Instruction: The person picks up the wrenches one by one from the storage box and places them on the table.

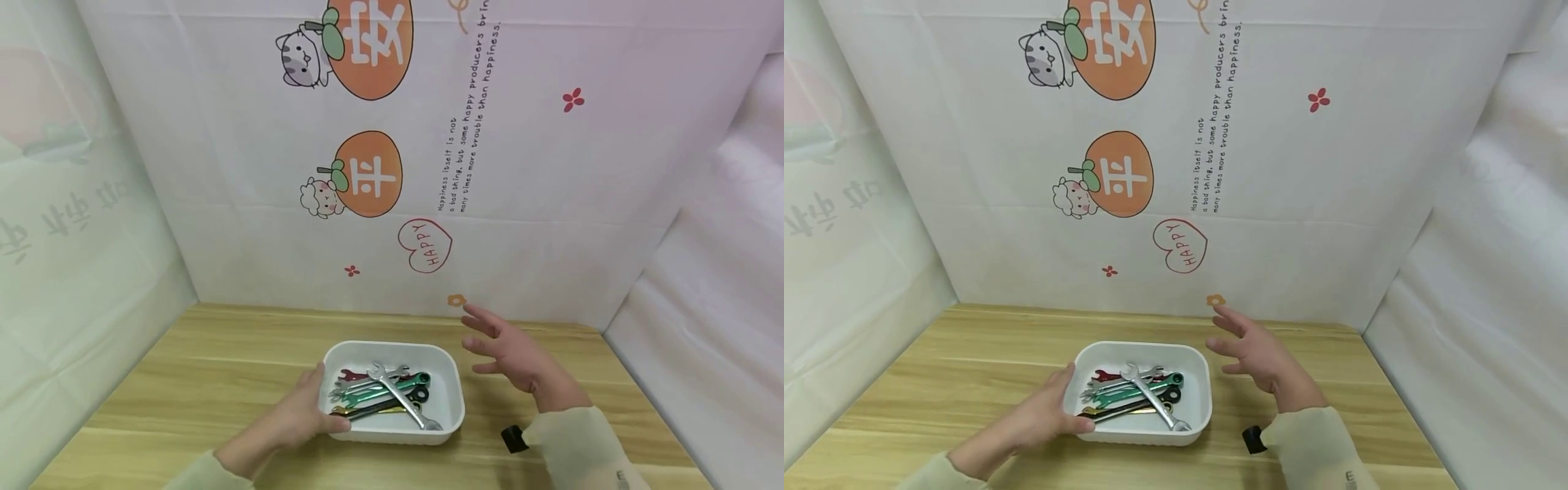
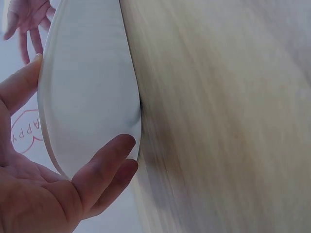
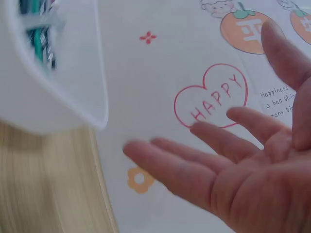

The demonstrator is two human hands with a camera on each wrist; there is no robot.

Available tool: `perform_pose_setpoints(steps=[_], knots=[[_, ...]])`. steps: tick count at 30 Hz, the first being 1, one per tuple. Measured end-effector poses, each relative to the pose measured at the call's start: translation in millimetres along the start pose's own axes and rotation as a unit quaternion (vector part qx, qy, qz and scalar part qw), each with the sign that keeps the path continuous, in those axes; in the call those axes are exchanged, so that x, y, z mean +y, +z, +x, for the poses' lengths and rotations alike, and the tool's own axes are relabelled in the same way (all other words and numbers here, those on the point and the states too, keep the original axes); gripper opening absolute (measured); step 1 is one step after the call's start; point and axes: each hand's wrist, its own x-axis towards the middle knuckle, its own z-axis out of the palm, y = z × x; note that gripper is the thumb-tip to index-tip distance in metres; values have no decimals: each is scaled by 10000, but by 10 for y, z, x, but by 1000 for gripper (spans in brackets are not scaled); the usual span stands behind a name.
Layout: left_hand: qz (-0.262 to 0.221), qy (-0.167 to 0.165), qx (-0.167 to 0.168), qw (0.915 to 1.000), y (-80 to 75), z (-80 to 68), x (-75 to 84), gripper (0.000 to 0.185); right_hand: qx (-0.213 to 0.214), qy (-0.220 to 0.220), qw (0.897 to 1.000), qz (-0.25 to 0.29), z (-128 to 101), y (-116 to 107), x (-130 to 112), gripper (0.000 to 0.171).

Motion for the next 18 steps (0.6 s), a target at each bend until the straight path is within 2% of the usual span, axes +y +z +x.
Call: perform_pose_setpoints(steps=[5,8,11,18], knots=[[22,-20,-44,10000,31,-15,30,125,-570,124,9952,782,43,17,-63,76],[-29,-2,-76,10000,53,-22,36,125,-773,285,9911,1044,65,67,-80,73],[-82,14,-103,9999,75,-28,34,124,-950,425,9885,1099,90,130,-68,73],[-93,-41,-139,9999,97,-54,39,127,-1199,667,9870,843,141,289,26,75]])
